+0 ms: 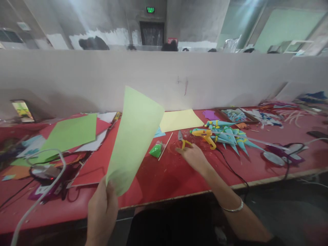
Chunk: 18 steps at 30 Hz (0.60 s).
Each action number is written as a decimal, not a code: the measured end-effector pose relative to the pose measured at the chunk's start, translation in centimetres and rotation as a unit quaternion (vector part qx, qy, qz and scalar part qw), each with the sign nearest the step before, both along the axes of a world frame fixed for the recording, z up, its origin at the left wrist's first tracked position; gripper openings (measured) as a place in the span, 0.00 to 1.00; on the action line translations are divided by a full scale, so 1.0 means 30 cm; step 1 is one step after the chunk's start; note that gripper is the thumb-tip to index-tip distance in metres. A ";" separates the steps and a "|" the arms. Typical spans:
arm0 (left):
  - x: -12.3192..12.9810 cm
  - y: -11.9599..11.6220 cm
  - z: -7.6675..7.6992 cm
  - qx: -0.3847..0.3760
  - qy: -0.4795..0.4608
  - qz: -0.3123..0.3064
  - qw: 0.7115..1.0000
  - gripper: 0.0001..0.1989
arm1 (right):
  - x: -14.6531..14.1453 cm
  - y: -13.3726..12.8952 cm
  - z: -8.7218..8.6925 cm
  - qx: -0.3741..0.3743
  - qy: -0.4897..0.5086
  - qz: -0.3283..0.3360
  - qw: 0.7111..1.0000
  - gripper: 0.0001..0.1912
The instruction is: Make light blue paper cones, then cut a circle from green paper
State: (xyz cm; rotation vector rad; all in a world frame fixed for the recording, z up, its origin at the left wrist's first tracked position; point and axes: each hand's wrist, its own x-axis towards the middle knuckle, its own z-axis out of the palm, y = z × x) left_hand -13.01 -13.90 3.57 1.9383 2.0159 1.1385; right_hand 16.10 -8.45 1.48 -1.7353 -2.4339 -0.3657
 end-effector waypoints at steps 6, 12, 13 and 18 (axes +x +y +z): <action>-0.001 0.005 0.008 0.015 -0.009 0.012 1.000 0.11 | 0.029 -0.027 0.086 0.074 0.056 -0.056 0.994 0.16; 0.009 -0.008 0.010 0.049 -0.017 0.029 0.998 0.11 | 0.005 0.139 0.132 0.064 0.068 -0.073 0.993 0.17; 0.007 -0.013 0.010 0.048 -0.014 0.033 0.998 0.12 | 0.001 0.185 0.130 0.054 0.070 -0.070 0.994 0.16; -0.004 -0.037 0.007 0.034 -0.004 0.042 0.999 0.11 | -0.029 0.402 0.085 0.063 0.063 -0.108 0.990 0.17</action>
